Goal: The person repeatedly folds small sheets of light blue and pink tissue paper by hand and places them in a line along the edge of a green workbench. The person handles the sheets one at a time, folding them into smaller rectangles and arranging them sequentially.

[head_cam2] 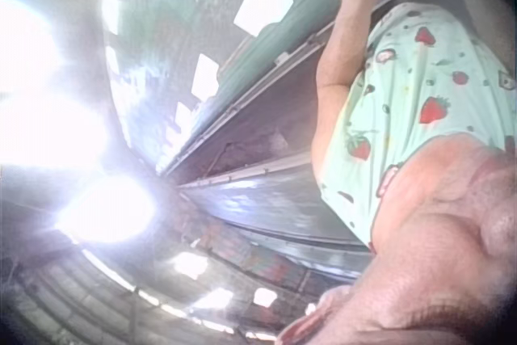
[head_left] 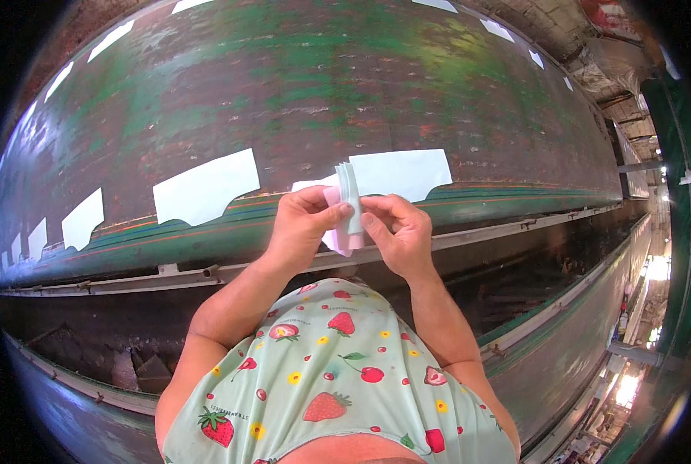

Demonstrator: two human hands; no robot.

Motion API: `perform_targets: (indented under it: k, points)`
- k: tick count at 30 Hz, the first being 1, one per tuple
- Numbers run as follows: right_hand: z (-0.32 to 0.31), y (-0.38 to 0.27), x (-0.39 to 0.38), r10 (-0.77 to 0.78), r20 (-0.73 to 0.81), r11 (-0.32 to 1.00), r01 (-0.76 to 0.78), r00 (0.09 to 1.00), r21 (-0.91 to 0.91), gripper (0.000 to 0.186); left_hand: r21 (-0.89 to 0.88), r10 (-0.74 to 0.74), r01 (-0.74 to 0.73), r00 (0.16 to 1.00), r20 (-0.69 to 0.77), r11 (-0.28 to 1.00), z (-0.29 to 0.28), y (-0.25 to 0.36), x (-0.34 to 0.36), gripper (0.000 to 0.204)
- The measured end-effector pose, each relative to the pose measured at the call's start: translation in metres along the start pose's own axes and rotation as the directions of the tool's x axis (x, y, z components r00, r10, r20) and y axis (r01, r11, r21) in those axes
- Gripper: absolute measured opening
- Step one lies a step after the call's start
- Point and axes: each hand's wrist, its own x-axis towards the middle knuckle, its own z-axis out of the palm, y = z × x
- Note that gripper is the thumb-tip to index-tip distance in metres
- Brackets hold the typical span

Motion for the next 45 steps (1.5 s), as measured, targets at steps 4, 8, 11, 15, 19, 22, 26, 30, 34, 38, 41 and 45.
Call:
perform_targets:
  k: [4,8,11,15,19,22,26,30,34,38,41,45]
  points:
    - [-0.029,0.002,-0.001,-0.045,-0.064,0.999,0.043,0.997,-0.027,0.024,0.014,0.032,-0.033,0.998,0.045,0.999,0.029,-0.014,0.009,0.018]
    - [-0.08,0.012,-0.007,-0.02,-0.032,0.999,0.019,0.999,-0.035,0.023,0.135,0.059,-0.065,0.997,0.046,0.989,0.066,-0.042,0.026,0.016]
    - [-0.13,0.022,-0.009,-0.064,-0.022,0.997,0.063,0.998,-0.047,0.02,0.137,0.073,-0.074,0.997,0.012,0.988,0.106,-0.072,0.036,0.017]
    - [-0.204,0.032,-0.018,-0.025,0.054,1.0,0.025,0.998,-0.008,0.02,0.085,0.074,-0.07,0.996,-0.047,0.994,0.167,-0.111,0.049,0.02]
    - [-0.255,0.045,-0.026,0.028,0.056,0.995,-0.033,0.998,0.095,0.018,0.12,0.07,-0.061,0.995,-0.074,0.991,0.213,-0.144,0.064,0.021]
    - [-0.276,0.054,-0.028,0.037,0.055,0.991,-0.044,0.998,0.13,0.015,0.208,0.094,-0.069,0.99,-0.109,0.976,0.233,-0.157,0.067,0.023]
    - [-0.292,0.063,-0.027,0.008,0.056,0.997,-0.012,0.998,0.071,0.012,0.267,0.111,-0.07,0.983,-0.143,0.961,0.247,-0.164,0.07,0.023]
    - [-0.298,0.07,-0.03,0.061,0.039,0.994,-0.064,0.997,0.091,0.012,0.259,0.082,-0.037,0.983,-0.163,0.965,0.255,-0.168,0.076,0.026]
    - [-0.307,0.07,-0.034,0.123,0.007,0.987,-0.123,0.992,0.102,0.014,0.189,0.072,-0.05,0.991,-0.111,0.981,0.261,-0.176,0.085,0.027]
    - [-0.316,0.064,-0.037,0.121,0.004,0.959,-0.118,0.993,0.256,0.014,0.211,0.043,-0.023,0.995,-0.091,0.977,0.264,-0.18,0.096,0.025]
    - [-0.314,0.062,-0.037,0.068,0.013,0.992,-0.069,0.998,0.107,0.014,0.253,0.05,-0.03,0.996,-0.073,0.967,0.259,-0.179,0.106,0.023]
    - [-0.304,0.067,-0.038,0.11,-0.042,0.993,-0.112,0.993,-0.032,0.009,0.308,0.01,0.016,0.997,-0.083,0.951,0.246,-0.181,0.115,0.022]
